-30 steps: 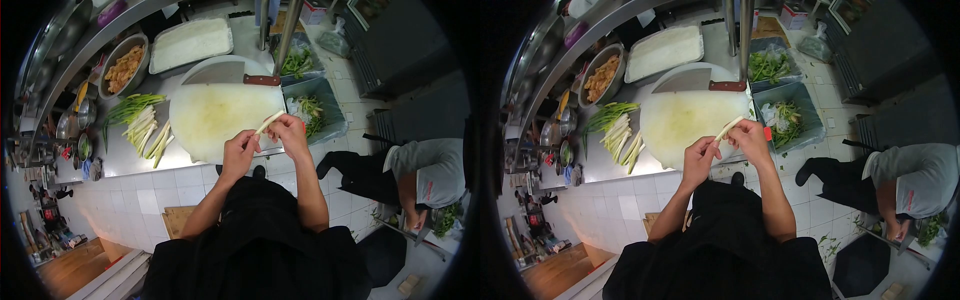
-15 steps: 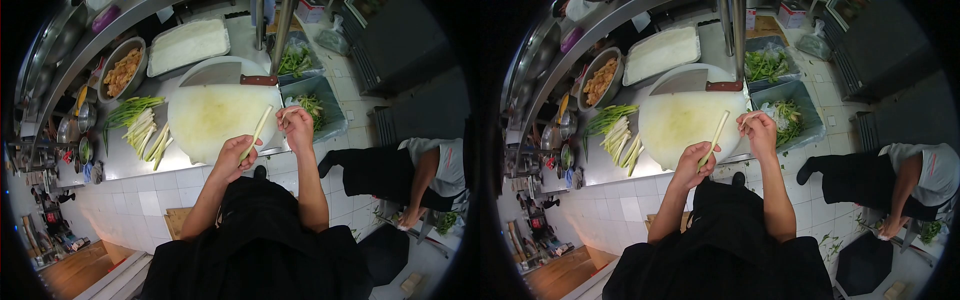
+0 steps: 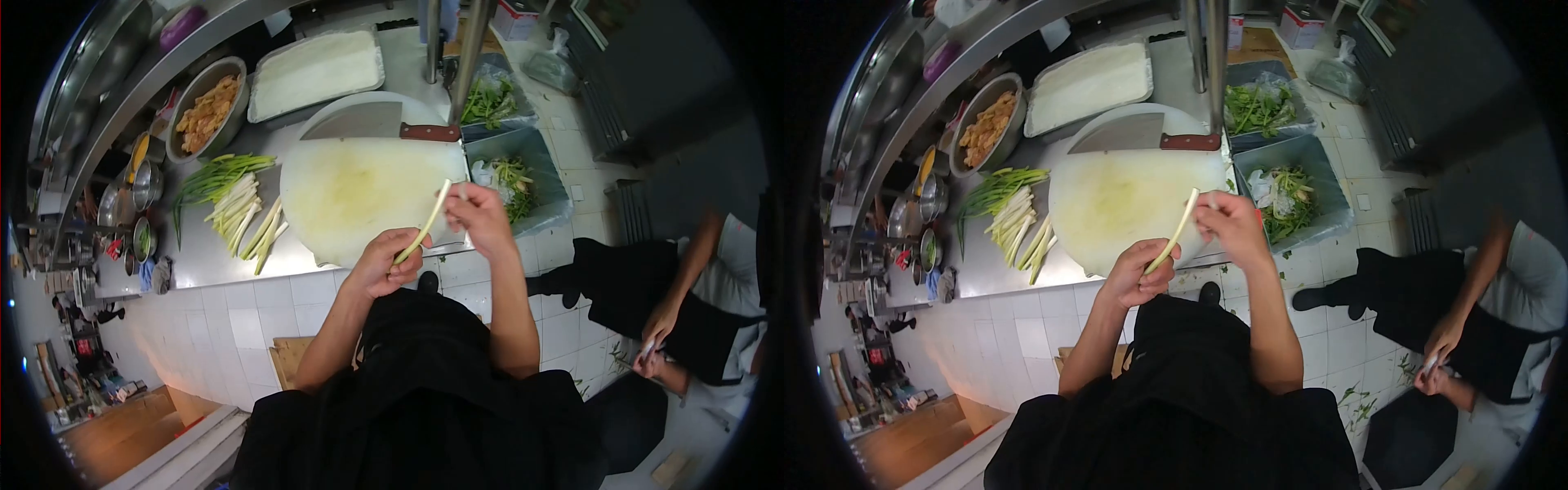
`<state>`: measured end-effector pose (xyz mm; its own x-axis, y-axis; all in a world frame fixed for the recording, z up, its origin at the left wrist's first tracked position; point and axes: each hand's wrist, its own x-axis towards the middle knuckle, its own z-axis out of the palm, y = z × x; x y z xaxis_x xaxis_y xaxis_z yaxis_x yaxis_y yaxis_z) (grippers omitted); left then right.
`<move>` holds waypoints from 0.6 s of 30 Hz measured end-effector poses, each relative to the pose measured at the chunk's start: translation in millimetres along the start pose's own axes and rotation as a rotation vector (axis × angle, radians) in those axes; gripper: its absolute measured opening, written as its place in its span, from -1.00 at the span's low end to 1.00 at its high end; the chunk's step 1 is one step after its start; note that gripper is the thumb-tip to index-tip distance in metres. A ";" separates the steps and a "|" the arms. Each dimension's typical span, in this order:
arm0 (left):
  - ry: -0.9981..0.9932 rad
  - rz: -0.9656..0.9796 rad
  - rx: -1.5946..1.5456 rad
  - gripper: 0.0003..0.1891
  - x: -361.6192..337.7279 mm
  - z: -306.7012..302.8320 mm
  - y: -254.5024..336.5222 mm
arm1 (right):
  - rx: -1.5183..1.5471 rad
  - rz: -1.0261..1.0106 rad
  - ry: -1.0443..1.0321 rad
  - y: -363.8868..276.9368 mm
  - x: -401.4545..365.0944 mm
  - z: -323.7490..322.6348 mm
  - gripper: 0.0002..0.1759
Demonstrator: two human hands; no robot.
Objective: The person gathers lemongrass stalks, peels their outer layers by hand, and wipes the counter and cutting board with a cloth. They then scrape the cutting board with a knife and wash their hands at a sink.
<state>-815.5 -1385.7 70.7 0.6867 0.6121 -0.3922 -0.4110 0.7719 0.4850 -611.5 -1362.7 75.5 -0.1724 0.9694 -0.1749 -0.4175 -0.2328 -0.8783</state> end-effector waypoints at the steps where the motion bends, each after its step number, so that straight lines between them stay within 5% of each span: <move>1: -0.062 -0.003 0.020 -0.71 -2.9 -3.3 -0.6 | -0.082 -0.050 0.067 -5.7 -2.3 -3.2 -0.87; 9: -0.058 0.041 -0.039 -0.69 -13.5 -2.6 0.9 | -0.153 -0.048 -0.153 -19.7 -6.3 28.6 -0.69; 14: -0.150 -0.020 -0.033 -0.67 -18.1 0.5 -0.7 | -0.112 -0.002 -0.256 -12.2 -7.2 14.7 -0.75; 18: -0.198 -0.034 0.010 -0.67 -24.3 2.4 -3.1 | -0.403 0.038 -0.276 -27.2 -10.4 -2.1 -0.84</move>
<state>-829.4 -1403.4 80.6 0.8050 0.5391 -0.2479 -0.3799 0.7892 0.4825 -596.5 -1366.2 100.2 -0.4336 0.8911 -0.1336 -0.0368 -0.1657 -0.9855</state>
